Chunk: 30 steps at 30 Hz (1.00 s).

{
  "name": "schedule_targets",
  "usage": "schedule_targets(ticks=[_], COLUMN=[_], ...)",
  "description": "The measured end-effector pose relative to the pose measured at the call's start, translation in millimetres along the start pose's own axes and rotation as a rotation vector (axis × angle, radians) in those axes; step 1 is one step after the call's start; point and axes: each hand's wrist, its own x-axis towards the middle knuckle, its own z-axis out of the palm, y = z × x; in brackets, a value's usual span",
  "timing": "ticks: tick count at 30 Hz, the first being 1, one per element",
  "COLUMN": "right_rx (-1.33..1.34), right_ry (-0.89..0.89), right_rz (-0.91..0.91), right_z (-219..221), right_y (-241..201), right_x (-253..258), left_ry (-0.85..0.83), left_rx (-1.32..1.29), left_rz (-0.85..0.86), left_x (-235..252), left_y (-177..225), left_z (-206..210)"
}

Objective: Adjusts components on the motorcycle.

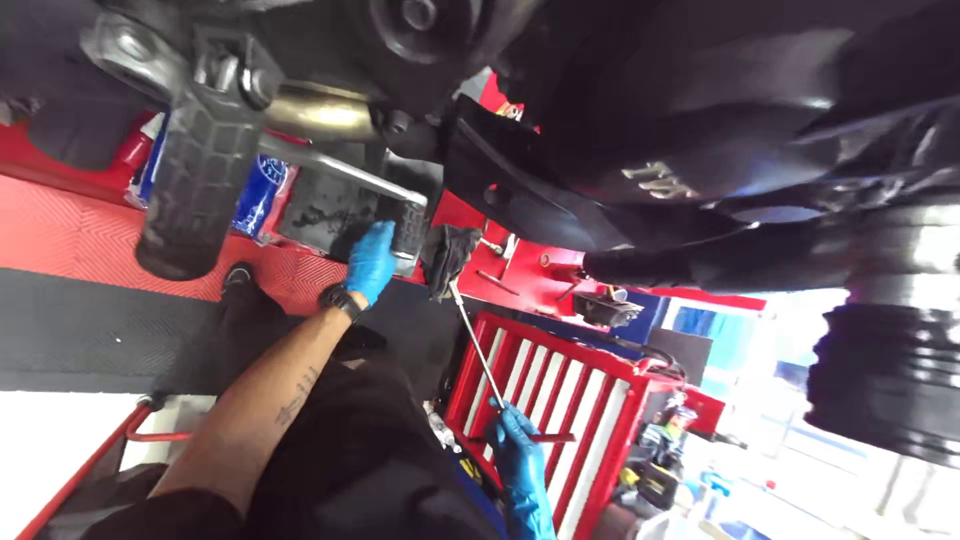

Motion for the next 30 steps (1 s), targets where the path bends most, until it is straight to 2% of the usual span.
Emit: schedule_targets(ticks=[4,8,11,13,16,17,19,21,23,26,30], right_rx=[0.033,0.04,0.031,0.013,0.056,0.07,0.104,0.134,0.15,0.117,0.072], right_ry=[0.064,0.125,0.123,0.098,0.039,0.032,0.002,-0.064,-0.136,-0.201,-0.242], right_rz=[0.03,0.047,0.043,0.054,0.04,0.035,0.012,-0.028,-0.063,-0.074,-0.095], right_z=[-21,-42,-59,-64,-60,-57,-49,-40,-35,-24,-12], right_y=[21,34,44,46,44,41,35,30,26,16,7], right_x=[-15,-33,-39,-41,-34,-32,-27,-20,-14,-9,-8], left_ry=[-0.048,-0.083,-0.1,-0.111,-0.15,-0.157,-0.184,-0.246,-0.327,-0.373,-0.301], left_rx=[0.087,0.334,0.442,0.487,0.448,0.354,-0.022,-0.516,-0.831,-1.063,-1.297], left_rz=[0.132,0.083,0.087,0.149,0.191,0.175,0.109,0.027,-0.021,-0.051,-0.105], left_x=[44,100,106,108,109,104,78,33,-12,-45,-63], left_y=[41,45,49,47,48,46,43,39,35,28,24], left_z=[33,67,64,60,54,53,47,39,35,39,30])
